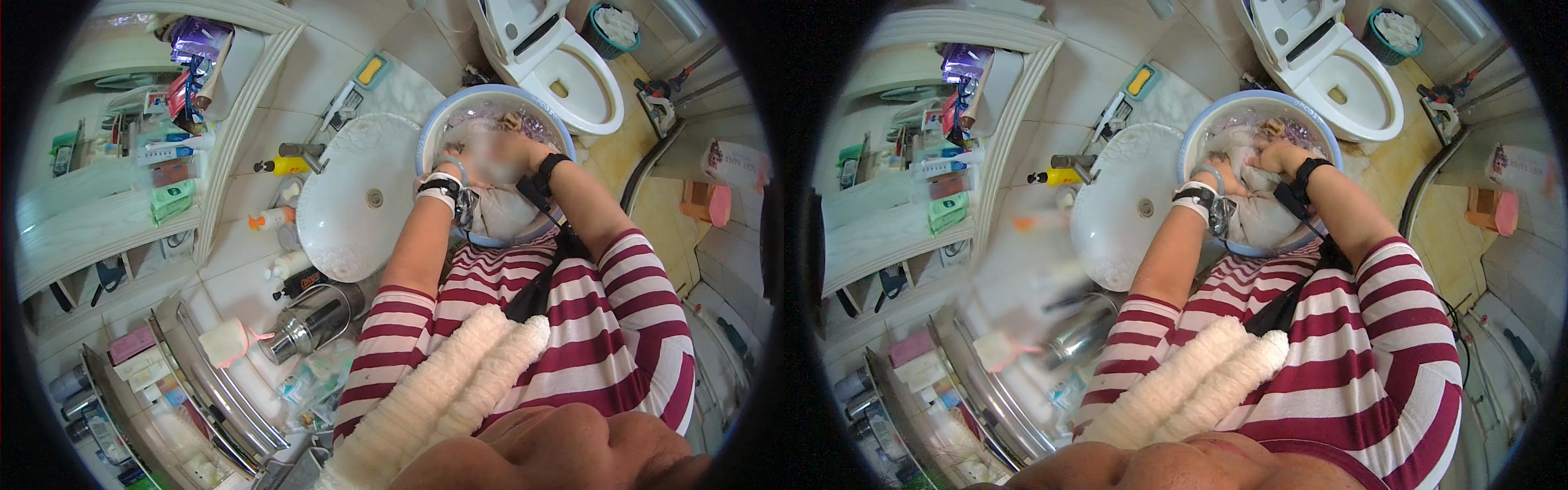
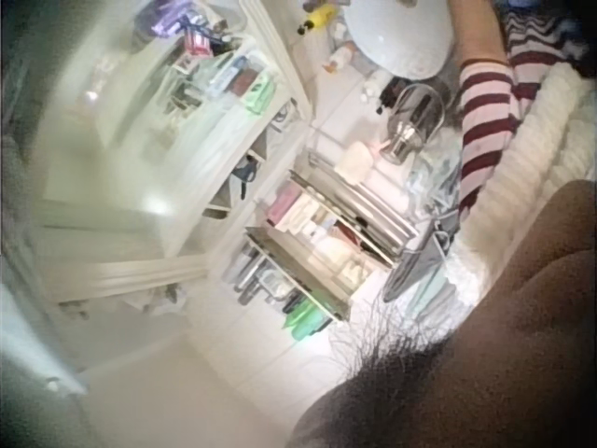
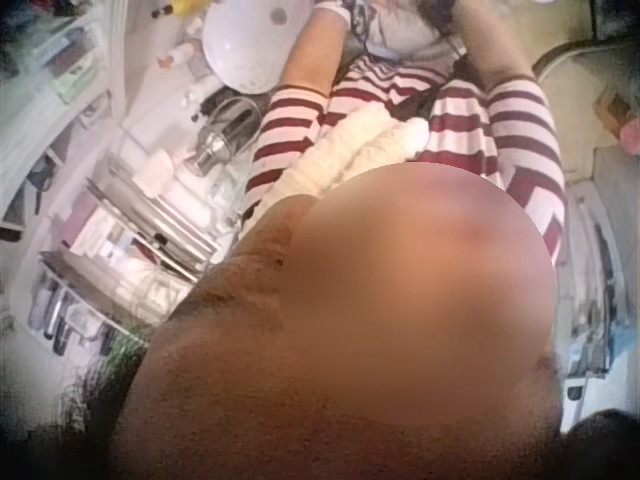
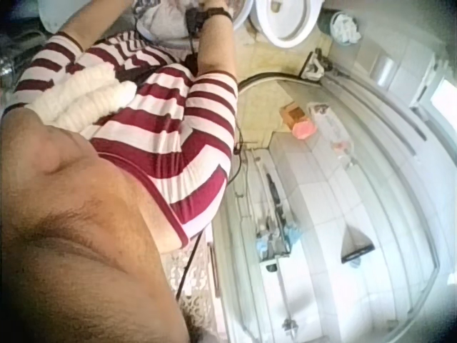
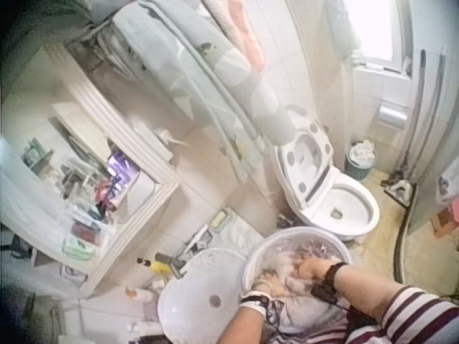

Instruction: The person hand-washes items of clothing in a plastic basin. They pick up individual garments, apply liquid from a purple-capped bottle onto the fabric, and scrub the items by hand in the water.

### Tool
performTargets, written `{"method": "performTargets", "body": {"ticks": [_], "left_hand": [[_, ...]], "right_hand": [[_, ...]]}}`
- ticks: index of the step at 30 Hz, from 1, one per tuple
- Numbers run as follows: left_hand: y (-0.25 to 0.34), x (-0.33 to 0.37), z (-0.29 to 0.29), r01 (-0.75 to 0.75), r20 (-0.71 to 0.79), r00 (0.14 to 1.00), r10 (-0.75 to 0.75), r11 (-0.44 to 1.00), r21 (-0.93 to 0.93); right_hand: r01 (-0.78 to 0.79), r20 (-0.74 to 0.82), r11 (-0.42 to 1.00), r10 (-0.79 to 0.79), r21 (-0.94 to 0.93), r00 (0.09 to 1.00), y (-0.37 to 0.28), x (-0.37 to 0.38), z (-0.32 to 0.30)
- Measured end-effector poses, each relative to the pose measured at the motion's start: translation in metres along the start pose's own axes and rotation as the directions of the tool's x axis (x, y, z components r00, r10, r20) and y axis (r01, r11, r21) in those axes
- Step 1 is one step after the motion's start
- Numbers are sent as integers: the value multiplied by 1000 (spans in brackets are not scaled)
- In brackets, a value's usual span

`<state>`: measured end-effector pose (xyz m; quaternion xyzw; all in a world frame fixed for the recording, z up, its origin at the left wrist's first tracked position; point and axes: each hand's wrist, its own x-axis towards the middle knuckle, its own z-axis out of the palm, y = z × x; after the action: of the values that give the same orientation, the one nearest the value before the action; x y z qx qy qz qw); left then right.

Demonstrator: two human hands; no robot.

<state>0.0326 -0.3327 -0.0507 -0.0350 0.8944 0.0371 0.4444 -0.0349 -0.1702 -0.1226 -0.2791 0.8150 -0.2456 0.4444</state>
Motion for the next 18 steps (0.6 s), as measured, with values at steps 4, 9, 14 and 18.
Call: {"method": "performTargets", "body": {"ticks": [4, 9, 14, 18], "left_hand": [[-9, 7, 1, 41, -18, 999, -41, 999, -17], [-17, 7, -8, -49, -81, 996, 28, 964, -262], [-59, 1, 28, -175, -242, 968, 69, -507, -844], [-42, -49, 8, -105, -144, 989, 44, -484, -869]], "right_hand": [[-97, 0, 995, 97, -16, 995, -46, -22, -25], [62, -163, 985, -36, 160, 986, -8, -1, -25], [181, -328, 910, -52, 374, 943, -15, -6, -15], [267, -386, 735, -8, 623, 923, -24, -46, -28]]}}
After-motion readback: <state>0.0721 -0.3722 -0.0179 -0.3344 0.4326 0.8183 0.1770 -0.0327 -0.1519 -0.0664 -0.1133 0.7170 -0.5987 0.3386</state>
